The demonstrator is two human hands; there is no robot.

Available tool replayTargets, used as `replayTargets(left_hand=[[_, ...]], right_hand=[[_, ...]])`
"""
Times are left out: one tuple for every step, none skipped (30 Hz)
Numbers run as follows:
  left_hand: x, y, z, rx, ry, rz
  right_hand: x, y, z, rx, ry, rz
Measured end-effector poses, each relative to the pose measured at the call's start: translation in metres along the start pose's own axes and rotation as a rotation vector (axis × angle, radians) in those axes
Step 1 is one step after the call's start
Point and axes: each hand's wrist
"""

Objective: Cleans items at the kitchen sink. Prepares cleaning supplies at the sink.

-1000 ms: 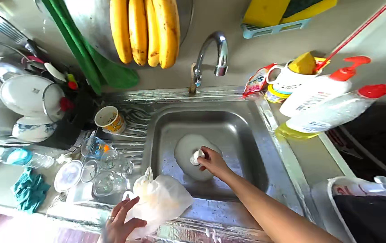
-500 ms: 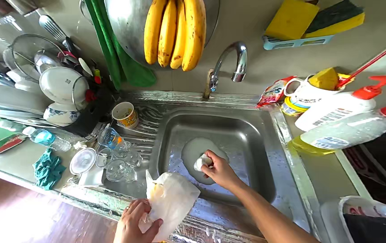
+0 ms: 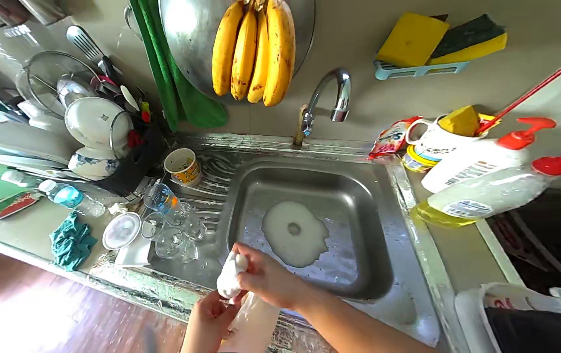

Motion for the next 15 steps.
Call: replayTargets(left_hand=[[0.001,-0.002,-0.001,-0.033,0.028,0.008],[0.002,-0.005,-0.003,-0.081,0.072,-0.017],[0.004,-0.007,-0.004,-0.135,0.125,-0.088],[0.006,-0.005,-0.006,-0.164,0.177,-0.222],[0.008,0.0,-0.009,-0.16,0.211,-0.417],[0.01,0.005,-0.01,-0.14,0.211,-0.638],[0.011,0.01,-0.013,-0.105,0.174,-0.838],[0.012,0.014,-0.015,-0.072,0.134,-0.982],[0.01,0.016,-0.016,-0.046,0.112,-1.084],[0.007,0.019,-0.017,-0.017,0.113,-1.15],[0.003,0.022,-0.016,0.013,0.13,-1.179],[-0.001,0.025,-0.015,0.026,0.142,-1.181],[-0.005,0.026,-0.013,0.022,0.141,-1.157],[-0.006,0.026,-0.012,-0.008,0.1,-1.103],[-0.007,0.025,-0.01,-0.052,0.039,-1.044]], right_hand=[[-0.003,0.006,0.0,-0.024,-0.022,0.002],[-0.004,0.012,-0.001,-0.045,-0.04,-0.001],[-0.002,0.018,-0.003,-0.058,-0.056,-0.021],[0.002,0.022,-0.006,-0.067,-0.071,-0.067],[0.008,0.024,-0.009,-0.066,-0.082,-0.146],[0.015,0.023,-0.012,-0.065,-0.091,-0.248],[0.022,0.019,-0.014,-0.066,-0.093,-0.36],[0.028,0.014,-0.016,-0.07,-0.097,-0.469],[0.032,0.009,-0.017,-0.068,-0.095,-0.569],[0.034,0.004,-0.017,-0.057,-0.081,-0.67],[0.034,-0.002,-0.017,-0.043,-0.059,-0.775],[0.033,-0.007,-0.017,-0.026,-0.031,-0.883],[0.03,-0.012,-0.017,-0.016,-0.006,-1.001],[0.027,-0.017,-0.016,-0.014,0.01,-1.122],[0.023,-0.018,-0.014,-0.007,0.023,-1.231]])
Point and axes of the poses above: each hand's wrist, its own z-axis towards the middle knuckle, its own x-axis out of the back of the hand, y = z × x, and after that the axes turned 3 degrees about -z, right-handed
